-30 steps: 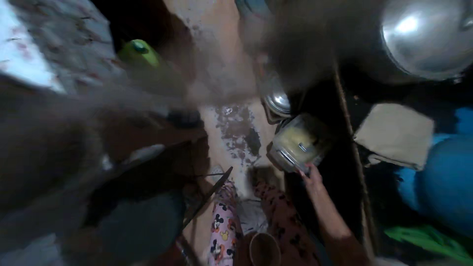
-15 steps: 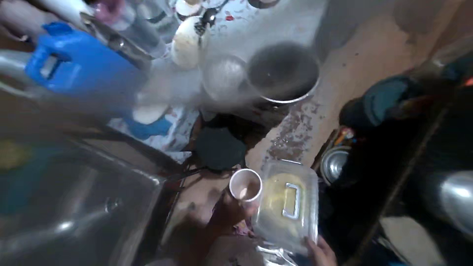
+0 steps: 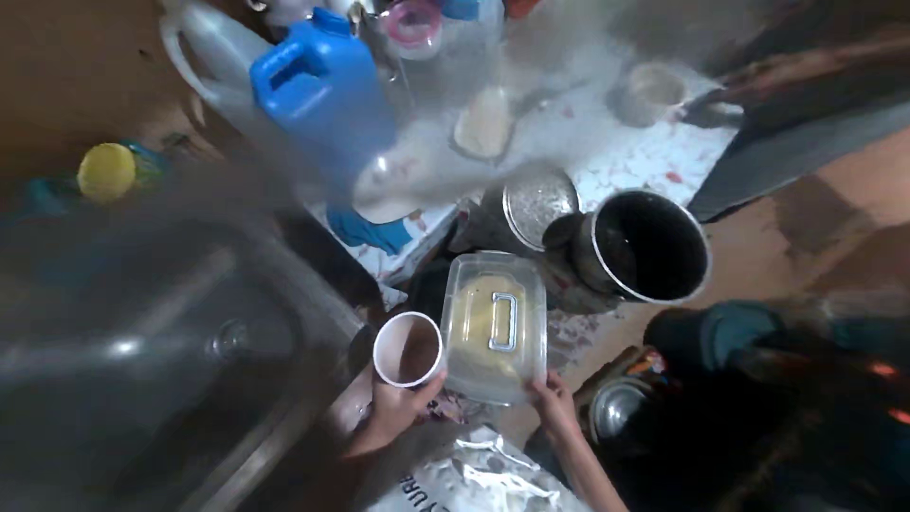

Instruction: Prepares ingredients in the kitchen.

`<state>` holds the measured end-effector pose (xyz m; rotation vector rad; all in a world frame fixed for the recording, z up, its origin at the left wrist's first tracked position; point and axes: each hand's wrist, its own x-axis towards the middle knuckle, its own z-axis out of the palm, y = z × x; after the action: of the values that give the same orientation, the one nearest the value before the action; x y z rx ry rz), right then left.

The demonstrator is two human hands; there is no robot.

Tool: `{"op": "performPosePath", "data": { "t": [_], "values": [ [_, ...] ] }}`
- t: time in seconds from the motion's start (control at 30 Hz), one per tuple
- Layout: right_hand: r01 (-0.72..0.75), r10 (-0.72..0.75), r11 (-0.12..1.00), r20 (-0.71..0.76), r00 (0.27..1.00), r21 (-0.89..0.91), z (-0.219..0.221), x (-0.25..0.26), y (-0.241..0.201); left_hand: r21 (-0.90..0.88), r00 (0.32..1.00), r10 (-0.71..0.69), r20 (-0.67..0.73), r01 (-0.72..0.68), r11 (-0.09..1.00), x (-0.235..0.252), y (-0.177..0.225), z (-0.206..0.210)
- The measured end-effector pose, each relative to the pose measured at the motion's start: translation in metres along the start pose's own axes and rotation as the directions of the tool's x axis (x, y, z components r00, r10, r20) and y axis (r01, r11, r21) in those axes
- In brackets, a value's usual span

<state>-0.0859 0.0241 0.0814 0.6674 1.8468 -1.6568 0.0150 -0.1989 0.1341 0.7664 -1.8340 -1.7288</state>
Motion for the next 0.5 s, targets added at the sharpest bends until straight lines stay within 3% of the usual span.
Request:
{"op": "performPosePath", "data": {
  "t": [0.23, 0.3, 0.37, 0.4, 0.47, 0.5],
  "values": [
    [-0.081, 0.088, 0.995, 0.155, 0.984, -0.052, 0.056, 0.047, 0.01, 0.052, 0.998, 0.056, 0.023, -0.057, 0.997, 0.023, -0.015, -0.005],
    [-0.108, 0.134, 0.986, 0.223, 0.966, -0.126, 0.059, 0.055, 0.013, 0.082, 0.989, -0.126, 0.076, 0.12, 0.989, 0.018, -0.011, -0.004],
    [-0.12, 0.197, 0.959, 0.302, 0.933, -0.255, 0.049, 0.056, 0.001, 0.094, 0.936, -0.31, 0.167, 0.298, 0.95, 0.008, -0.029, -0.004],
    [-0.094, 0.212, 0.938, 0.336, 0.918, -0.333, 0.041, 0.06, -0.005, 0.105, 0.94, -0.275, 0.203, 0.259, 0.96, -0.004, -0.061, -0.003],
    [0.07, 0.136, 0.861, 0.36, 0.923, -0.504, 0.022, 0.069, -0.02, 0.119, 0.975, 0.034, 0.219, -0.061, 0.991, -0.023, -0.12, 0.006],
    [0.22, 0.015, 0.789, 0.376, 0.927, -0.573, 0.014, 0.074, -0.029, 0.113, 0.979, 0.072, 0.193, -0.095, 0.989, -0.019, -0.107, 0.014]
  ]
}}
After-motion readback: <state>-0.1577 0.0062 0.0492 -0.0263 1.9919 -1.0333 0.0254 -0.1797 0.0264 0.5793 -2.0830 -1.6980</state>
